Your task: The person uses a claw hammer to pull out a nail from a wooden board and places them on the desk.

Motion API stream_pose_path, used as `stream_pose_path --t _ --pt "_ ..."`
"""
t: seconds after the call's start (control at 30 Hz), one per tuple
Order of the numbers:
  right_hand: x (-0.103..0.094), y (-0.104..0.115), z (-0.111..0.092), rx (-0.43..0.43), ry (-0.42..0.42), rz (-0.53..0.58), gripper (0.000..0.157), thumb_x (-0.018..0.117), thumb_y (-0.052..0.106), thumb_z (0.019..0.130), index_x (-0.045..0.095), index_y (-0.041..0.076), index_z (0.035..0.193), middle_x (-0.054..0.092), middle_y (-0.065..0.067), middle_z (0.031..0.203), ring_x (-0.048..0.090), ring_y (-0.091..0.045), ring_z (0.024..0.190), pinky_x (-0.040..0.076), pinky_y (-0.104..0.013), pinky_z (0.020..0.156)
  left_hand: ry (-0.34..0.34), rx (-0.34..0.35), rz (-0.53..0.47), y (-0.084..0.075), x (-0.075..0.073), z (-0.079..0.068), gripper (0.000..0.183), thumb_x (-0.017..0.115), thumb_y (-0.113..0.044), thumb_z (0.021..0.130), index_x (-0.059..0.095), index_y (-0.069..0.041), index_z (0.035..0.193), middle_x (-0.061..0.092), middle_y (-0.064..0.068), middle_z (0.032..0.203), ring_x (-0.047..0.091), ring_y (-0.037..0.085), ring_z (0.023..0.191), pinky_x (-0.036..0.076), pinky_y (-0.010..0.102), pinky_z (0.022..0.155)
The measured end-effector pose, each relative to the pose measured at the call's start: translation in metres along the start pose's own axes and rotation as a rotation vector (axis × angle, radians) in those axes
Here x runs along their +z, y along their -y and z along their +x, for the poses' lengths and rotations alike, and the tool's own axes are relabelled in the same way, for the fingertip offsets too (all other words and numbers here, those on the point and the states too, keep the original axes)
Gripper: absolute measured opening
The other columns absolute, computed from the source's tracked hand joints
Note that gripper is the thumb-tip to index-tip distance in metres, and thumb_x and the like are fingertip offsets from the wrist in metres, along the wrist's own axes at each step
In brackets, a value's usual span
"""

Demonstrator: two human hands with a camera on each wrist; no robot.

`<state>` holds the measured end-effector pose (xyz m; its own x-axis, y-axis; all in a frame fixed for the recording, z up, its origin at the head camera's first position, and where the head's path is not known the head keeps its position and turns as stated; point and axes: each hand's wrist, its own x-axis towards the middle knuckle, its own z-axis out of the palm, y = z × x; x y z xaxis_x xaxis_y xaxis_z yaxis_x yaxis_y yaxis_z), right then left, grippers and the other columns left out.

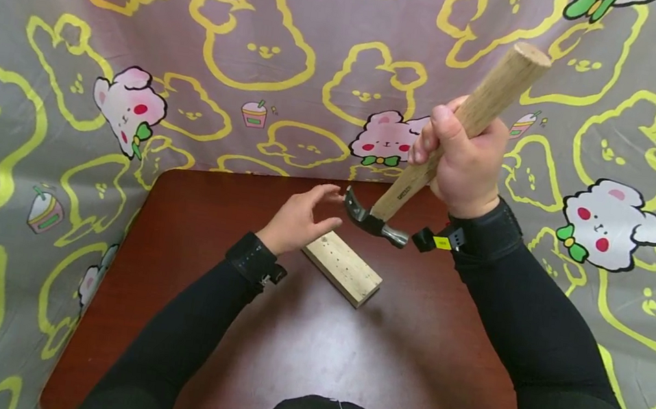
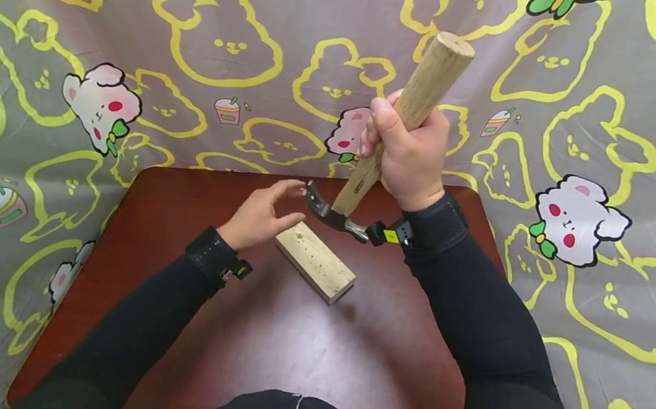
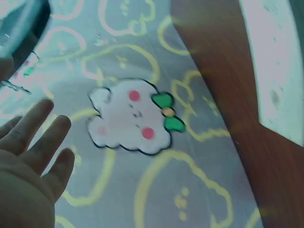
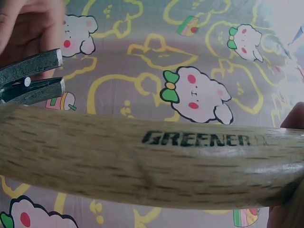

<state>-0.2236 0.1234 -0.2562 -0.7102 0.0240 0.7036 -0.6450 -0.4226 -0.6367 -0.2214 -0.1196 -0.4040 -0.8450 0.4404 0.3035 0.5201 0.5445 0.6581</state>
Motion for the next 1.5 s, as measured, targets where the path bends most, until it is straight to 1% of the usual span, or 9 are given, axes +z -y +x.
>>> stream_pose_path --t 0.27,0.63,0.8,1.0,1.1,1.2,1.33,1.43,1.5 --pt "0.003 -0.007 -0.006 0.016 0.021 0.032 0.019 0.056 -0.002 0.091 0.049 -0.003 0.073 0.044 -0.012 0.052 0.044 -0.025 0.04 0.045 -0.037 0.042 -0.129 0.129 0.194 -0.011 0.007 -0.002 0.017 0.075 -0.008 0.091 0.077 -0.002 0.106 0.077 0.009 0.099 0.071 0.024 0.099 0.039 0.04 0.112" --pt "0.005 -0.009 -0.012 0.04 0.106 0.027 0.023 0.057 0.002 0.093 0.046 -0.002 0.073 0.042 -0.012 0.053 0.041 -0.025 0.039 0.041 -0.038 0.041 -0.102 0.196 0.303 -0.008 0.009 -0.009 0.014 0.074 -0.007 0.091 0.078 0.001 0.102 0.078 0.01 0.092 0.073 0.027 0.093 0.046 0.041 0.105" --pt "0.004 -0.012 -0.015 0.065 0.145 -0.011 0.023 0.059 0.004 0.095 0.048 -0.004 0.076 0.043 -0.012 0.055 0.042 -0.026 0.041 0.042 -0.037 0.041 -0.111 0.215 0.281 -0.008 0.006 -0.008 0.012 0.072 -0.008 0.092 0.078 -0.001 0.1 0.078 0.008 0.091 0.074 0.022 0.086 0.043 0.041 0.108" --pt "-0.002 -0.016 -0.02 0.088 0.195 -0.121 0.028 0.059 0.007 0.096 0.047 -0.012 0.078 0.047 -0.016 0.057 0.047 -0.028 0.044 0.047 -0.037 0.044 -0.196 0.205 0.179 -0.014 -0.01 -0.007 0.013 0.071 -0.009 0.093 0.079 -0.001 0.1 0.077 0.009 0.091 0.073 0.022 0.082 0.04 0.041 0.109" --pt "-0.005 -0.017 -0.022 0.095 0.189 -0.147 0.029 0.06 0.007 0.095 0.046 -0.012 0.078 0.047 -0.017 0.056 0.047 -0.028 0.043 0.047 -0.037 0.044 -0.251 0.159 0.129 -0.014 -0.016 -0.008 0.012 0.072 -0.009 0.093 0.08 -0.001 0.098 0.077 0.01 0.092 0.074 0.023 0.081 0.039 0.039 0.111" --pt "-0.01 -0.019 -0.023 0.099 0.188 -0.163 0.03 0.06 0.008 0.096 0.046 -0.012 0.078 0.047 -0.018 0.056 0.047 -0.028 0.044 0.047 -0.037 0.044 -0.299 0.04 0.071 -0.014 -0.022 -0.011 0.011 0.074 -0.011 0.092 0.08 -0.003 0.095 0.077 0.009 0.091 0.072 0.022 0.076 0.035 0.034 0.114" --pt "-0.015 -0.02 -0.025 0.105 0.171 -0.178 0.031 0.06 0.008 0.096 0.047 -0.011 0.076 0.047 -0.018 0.056 0.048 -0.028 0.044 0.048 -0.037 0.045 -0.31 -0.174 -0.021 -0.018 -0.03 -0.015 0.011 0.074 -0.018 0.092 0.078 -0.007 0.093 0.076 0.005 0.086 0.067 0.018 0.075 0.049 0.03 0.087" --pt "-0.018 -0.02 -0.026 0.105 0.157 -0.197 0.031 0.061 0.008 0.095 0.049 -0.011 0.075 0.048 -0.017 0.056 0.049 -0.027 0.045 0.049 -0.037 0.045 -0.315 -0.305 -0.067 -0.019 -0.039 -0.021 0.013 0.073 -0.021 0.092 0.078 -0.009 0.093 0.076 0.004 0.088 0.064 0.021 0.079 0.046 0.036 0.065" --pt "-0.02 -0.02 -0.027 0.106 0.157 -0.205 0.03 0.061 0.009 0.095 0.049 -0.012 0.076 0.049 -0.017 0.056 0.049 -0.028 0.045 0.049 -0.037 0.045 -0.322 -0.365 -0.048 -0.018 -0.047 -0.026 0.016 0.071 -0.021 0.092 0.079 -0.007 0.094 0.075 0.006 0.098 0.065 0.026 0.089 0.049 0.042 0.071"
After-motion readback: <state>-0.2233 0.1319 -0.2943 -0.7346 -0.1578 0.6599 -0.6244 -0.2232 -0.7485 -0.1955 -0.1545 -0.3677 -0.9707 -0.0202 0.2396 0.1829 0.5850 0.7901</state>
